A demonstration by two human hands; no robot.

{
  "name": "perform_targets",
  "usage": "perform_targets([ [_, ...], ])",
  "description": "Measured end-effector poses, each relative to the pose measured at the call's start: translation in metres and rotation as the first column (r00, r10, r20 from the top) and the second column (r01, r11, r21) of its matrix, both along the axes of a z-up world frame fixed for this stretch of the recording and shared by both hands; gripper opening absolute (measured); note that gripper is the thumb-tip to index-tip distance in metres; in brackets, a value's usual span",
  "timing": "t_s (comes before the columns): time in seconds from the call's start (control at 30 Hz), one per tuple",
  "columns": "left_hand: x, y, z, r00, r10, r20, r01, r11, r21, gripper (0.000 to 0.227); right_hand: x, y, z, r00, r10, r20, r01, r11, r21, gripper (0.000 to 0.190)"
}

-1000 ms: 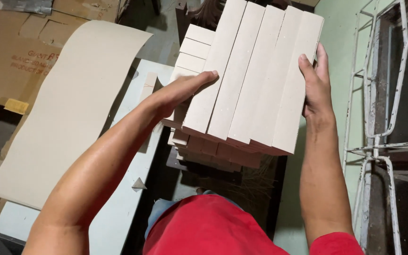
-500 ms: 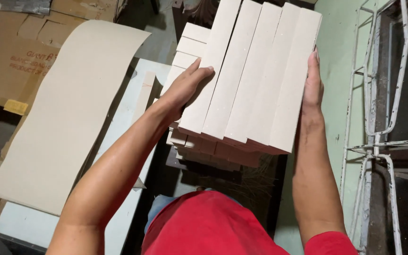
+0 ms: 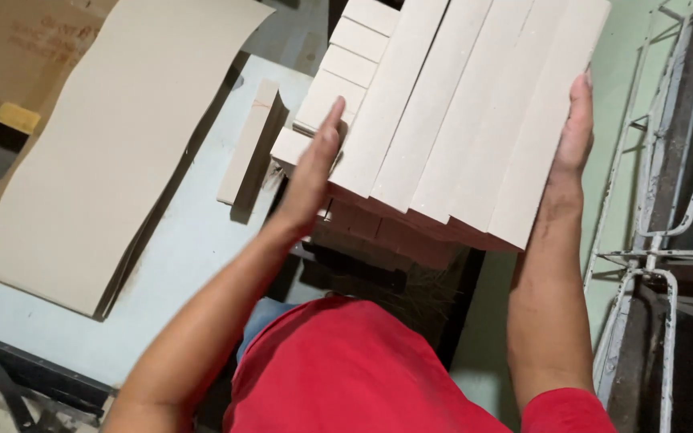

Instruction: The person uses a manual guillotine-style cutter to slice large sheets of cardboard into smaller rectangular pieces. They repeatedly position the cardboard, pull down the lever to cut, and then stack the resulting pieces on the table.

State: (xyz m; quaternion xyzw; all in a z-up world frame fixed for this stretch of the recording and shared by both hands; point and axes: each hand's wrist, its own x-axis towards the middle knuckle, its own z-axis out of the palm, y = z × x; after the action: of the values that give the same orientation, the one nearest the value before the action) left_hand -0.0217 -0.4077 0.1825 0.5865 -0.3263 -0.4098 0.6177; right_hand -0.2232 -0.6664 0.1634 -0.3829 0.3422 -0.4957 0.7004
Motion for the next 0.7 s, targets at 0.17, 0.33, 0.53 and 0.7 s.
perform_targets([
  [0.17,-0.014,0.001,-0.012,0.988,0.151,-0.027,-0.153,0.979,-0.137,0.081,0.002,0.001,0.002,0.990,0.131,0.048,-0.128,0.990,-0.063,0.060],
  [0.33,-0.016,-0.003,-0.022,0.986,0.158,-0.049,-0.164,0.965,-0.203,0.084,-0.006,-0.023,-0.024,0.955,0.251,0.158,-0.246,0.968,-0.050,0.066],
  [0.53,0.003,0.008,-0.037,0.995,0.095,-0.017,-0.097,0.968,-0.233,0.081,-0.002,0.031,0.026,0.868,0.007,-0.496,-0.039,0.998,-0.054,0.108],
  [0.7,0.045,0.083,-0.042,0.967,0.207,0.145,-0.183,0.969,-0.163,0.069,-0.059,0.012,-0.032,0.953,0.126,-0.275,-0.280,0.710,-0.646,0.064],
])
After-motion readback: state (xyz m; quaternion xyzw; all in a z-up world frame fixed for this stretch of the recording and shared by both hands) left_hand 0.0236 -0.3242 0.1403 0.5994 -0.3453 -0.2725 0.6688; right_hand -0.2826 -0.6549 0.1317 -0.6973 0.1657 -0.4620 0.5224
